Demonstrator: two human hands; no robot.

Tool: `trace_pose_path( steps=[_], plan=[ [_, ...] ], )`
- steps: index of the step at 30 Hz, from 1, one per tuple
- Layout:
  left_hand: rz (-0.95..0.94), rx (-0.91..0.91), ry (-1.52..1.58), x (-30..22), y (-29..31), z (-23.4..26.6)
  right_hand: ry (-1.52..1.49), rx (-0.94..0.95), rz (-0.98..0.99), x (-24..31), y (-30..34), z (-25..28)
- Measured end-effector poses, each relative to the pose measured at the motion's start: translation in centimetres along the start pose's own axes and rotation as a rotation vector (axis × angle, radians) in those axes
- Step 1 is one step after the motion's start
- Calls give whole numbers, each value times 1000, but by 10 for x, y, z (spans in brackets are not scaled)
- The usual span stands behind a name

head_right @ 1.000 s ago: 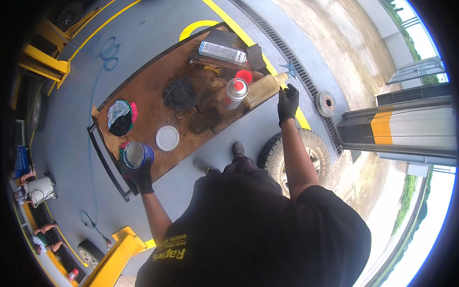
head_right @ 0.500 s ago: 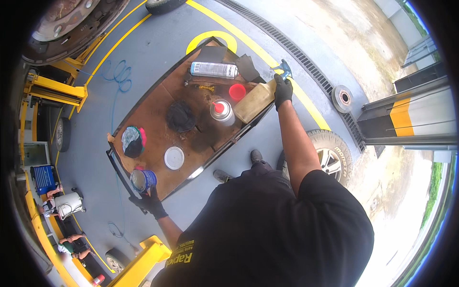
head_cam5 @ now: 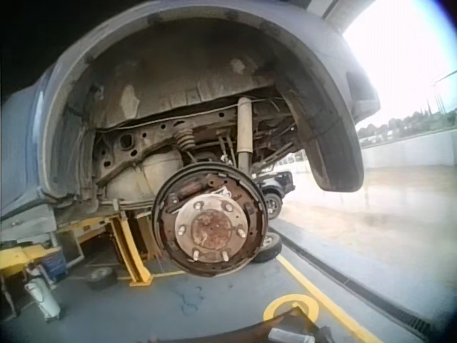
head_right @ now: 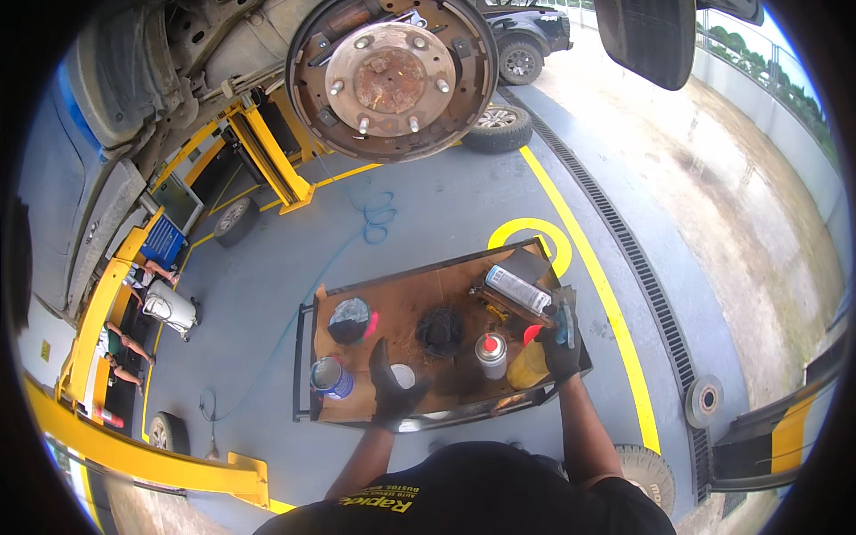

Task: The person cleans a vehicle brake rotor and caliper assembly using a spray bottle, a rag, and a spray can. They wipe the rotor surface, apply liquid from the bottle, and spray the caliper area before placing the rotor on a tool cart.

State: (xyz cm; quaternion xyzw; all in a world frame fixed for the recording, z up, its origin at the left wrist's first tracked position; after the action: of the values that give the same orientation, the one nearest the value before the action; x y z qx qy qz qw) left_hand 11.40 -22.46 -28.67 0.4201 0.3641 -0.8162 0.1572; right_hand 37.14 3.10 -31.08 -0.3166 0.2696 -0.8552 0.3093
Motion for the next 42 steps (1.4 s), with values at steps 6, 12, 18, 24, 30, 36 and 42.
trace_pose_path(
  steps=[6, 12, 18, 24, 30, 36, 42],
  plan=[
    [-452, 201, 318, -73, -35, -58, -407, 32, -187, -1, -54, 47],
    [-159, 641, 747, -173, -86, -91, -626, 91, 44, 149, -196, 189],
    [-205, 281, 1186, -272, -162, -76, -422, 186, 66, 269, -311, 248],
    [-193, 369, 1403, -288, -183, -46, -234, 220, -43, 305, -373, 246],
    [-234, 460, 1397, -282, -191, -15, 422, 3, 861, 308, -388, 255],
    [-245, 509, 1516, -291, -194, -2, 322, -1, 569, 319, -399, 262],
    [-233, 455, 1442, -283, -197, -3, 62, 54, 434, 335, -387, 257]
  ],
)
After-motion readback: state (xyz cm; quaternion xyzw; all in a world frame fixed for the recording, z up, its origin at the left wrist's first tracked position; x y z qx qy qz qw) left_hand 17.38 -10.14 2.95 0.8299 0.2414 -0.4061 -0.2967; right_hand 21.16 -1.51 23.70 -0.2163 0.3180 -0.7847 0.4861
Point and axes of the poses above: each hand's wrist, its own y-axis away from the middle knuckle, its own z-axis out of the back of the hand, x = y × z, the point moved 2 cm from there along -y, towards the middle knuckle, and after that the axes turned 14 degrees about y, right-handed, at the moved point
